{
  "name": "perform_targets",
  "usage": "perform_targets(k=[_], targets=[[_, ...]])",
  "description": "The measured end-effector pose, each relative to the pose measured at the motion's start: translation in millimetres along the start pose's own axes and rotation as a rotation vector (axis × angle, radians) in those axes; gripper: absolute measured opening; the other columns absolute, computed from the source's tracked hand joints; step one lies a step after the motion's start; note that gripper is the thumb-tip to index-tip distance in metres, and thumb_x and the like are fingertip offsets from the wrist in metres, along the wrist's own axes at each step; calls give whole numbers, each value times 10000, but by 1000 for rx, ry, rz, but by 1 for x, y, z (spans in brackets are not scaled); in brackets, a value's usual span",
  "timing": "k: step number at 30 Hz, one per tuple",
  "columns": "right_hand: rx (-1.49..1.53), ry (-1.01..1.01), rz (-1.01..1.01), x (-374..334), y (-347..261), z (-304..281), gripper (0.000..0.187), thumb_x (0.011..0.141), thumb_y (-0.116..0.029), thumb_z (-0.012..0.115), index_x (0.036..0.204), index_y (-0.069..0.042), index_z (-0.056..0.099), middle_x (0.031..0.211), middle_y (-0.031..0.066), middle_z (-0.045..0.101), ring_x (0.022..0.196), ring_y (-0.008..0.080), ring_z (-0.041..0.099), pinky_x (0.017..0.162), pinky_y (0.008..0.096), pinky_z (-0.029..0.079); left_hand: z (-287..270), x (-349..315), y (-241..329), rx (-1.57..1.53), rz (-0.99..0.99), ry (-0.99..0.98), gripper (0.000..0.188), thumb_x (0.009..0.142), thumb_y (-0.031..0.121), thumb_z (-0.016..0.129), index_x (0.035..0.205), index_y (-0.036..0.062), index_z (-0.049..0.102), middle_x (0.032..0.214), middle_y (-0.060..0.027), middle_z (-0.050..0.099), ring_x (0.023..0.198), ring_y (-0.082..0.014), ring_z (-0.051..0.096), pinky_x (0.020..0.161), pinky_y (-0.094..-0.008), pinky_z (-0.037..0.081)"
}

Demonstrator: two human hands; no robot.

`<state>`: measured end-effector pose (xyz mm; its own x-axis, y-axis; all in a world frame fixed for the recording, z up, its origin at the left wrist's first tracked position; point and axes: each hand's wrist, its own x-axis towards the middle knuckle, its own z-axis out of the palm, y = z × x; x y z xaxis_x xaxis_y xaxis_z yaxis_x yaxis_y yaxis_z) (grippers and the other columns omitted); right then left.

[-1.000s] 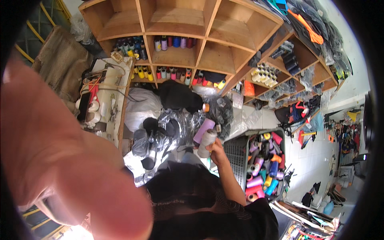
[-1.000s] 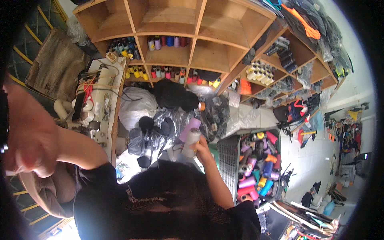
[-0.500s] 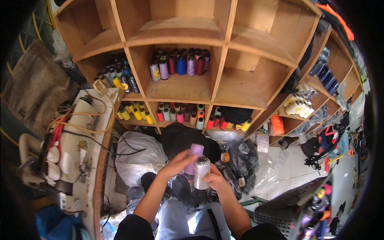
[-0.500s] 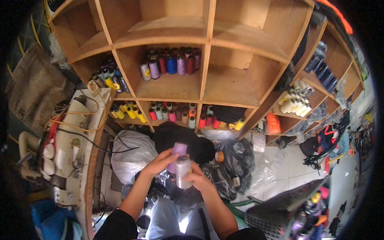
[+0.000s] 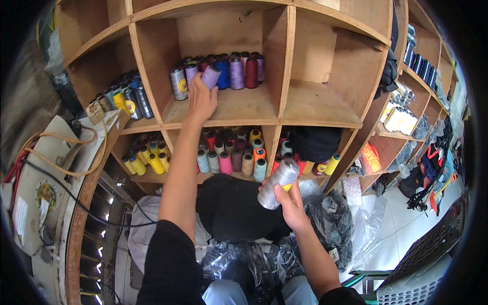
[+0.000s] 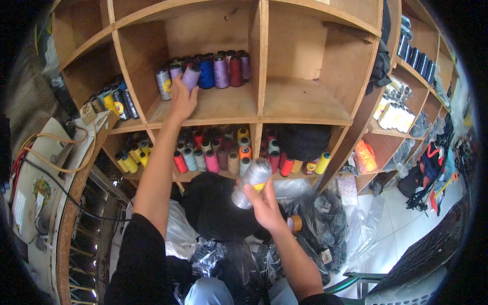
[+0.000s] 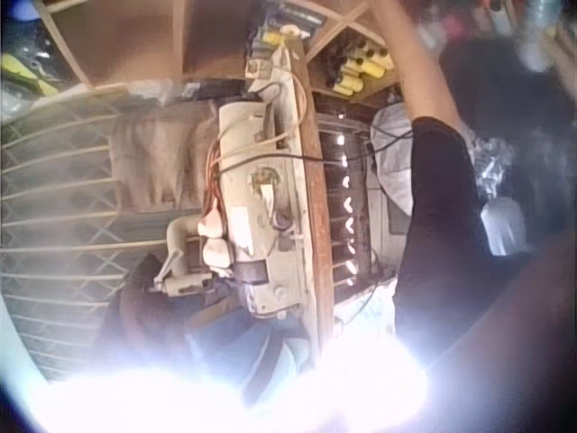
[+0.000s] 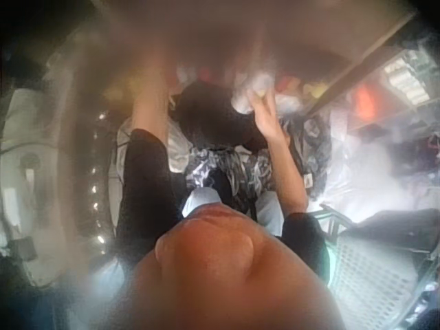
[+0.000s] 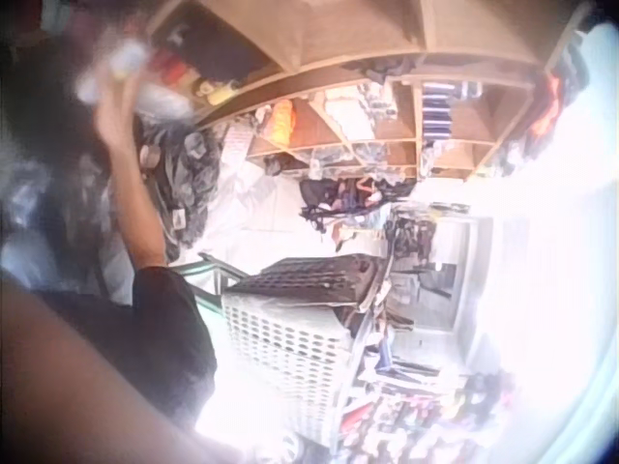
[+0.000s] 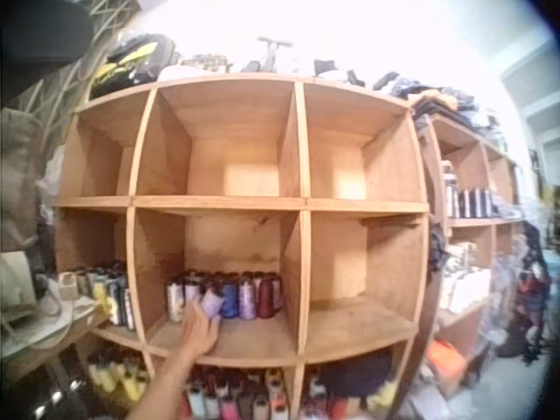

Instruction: The person repeatedly picks up colorful thread spools from a plastic basket and places them into a wooden shelving unit. The person sorts the spools by color and arranges them in rows on the shelves.

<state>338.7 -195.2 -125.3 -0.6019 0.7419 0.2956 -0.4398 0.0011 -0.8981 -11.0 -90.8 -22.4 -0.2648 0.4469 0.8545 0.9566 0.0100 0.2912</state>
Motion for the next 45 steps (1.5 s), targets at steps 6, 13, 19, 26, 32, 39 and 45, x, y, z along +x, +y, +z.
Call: perform_targets(k=[6,13,19,26,32,39,45], targets=[[-242,4,-156,42,-22,-3,710,892,-60,609,1481,-58,211,1315,160,494,1237,267,507,1061,405,395,10,-7,16,-5,-104,-24,648,913,241,675,1387,-32,326,1344,-268,453,1251,-444,423,1050,-549,328],[-852,302,-618,260,-34,63,663,829,-156,735,1331,53,356,1278,301,493,1213,435,505,1033,468,403,7,-9,8,52,-97,58,609,903,252,692,1353,-30,393,1277,-265,431,1214,-447,443,1011,-539,387],[-1026,413,-406,336,-11,67,633,777,-215,795,1247,56,469,1222,291,554,1182,438,538,988,493,449,6,-8,19,93,-142,87,604,878,224,716,1318,-56,411,1222,-276,434,1155,-454,477,959,-513,439],[-1211,344,-455,339,5,63,600,794,-266,785,1231,37,509,1221,263,558,1143,426,576,976,480,478,-3,-9,25,70,-167,34,625,861,168,717,1335,-92,403,1210,-311,455,1128,-492,501,971,-510,438],[-1209,314,-324,325,-2,69,691,766,-262,807,1291,57,493,1263,277,505,1143,449,584,954,485,493,3,-4,20,25,-140,-24,612,853,112,715,1345,-86,410,1197,-322,503,1092,-505,555,929,-517,470],[-1238,380,-298,325,1,65,594,757,-258,837,1169,42,532,1208,255,540,1095,421,615,918,485,520,2,-2,24,114,-243,-116,453,816,50,736,1179,-57,486,1073,-315,618,1001,-496,612,844,-521,504],[-1215,352,-344,329,2,60,705,714,-294,879,1196,38,486,1175,250,597,1106,418,614,924,472,518,3,-2,17,197,-133,-165,229,832,122,718,962,-50,638,941,-264,671,930,-459,649,810,-522,514]])
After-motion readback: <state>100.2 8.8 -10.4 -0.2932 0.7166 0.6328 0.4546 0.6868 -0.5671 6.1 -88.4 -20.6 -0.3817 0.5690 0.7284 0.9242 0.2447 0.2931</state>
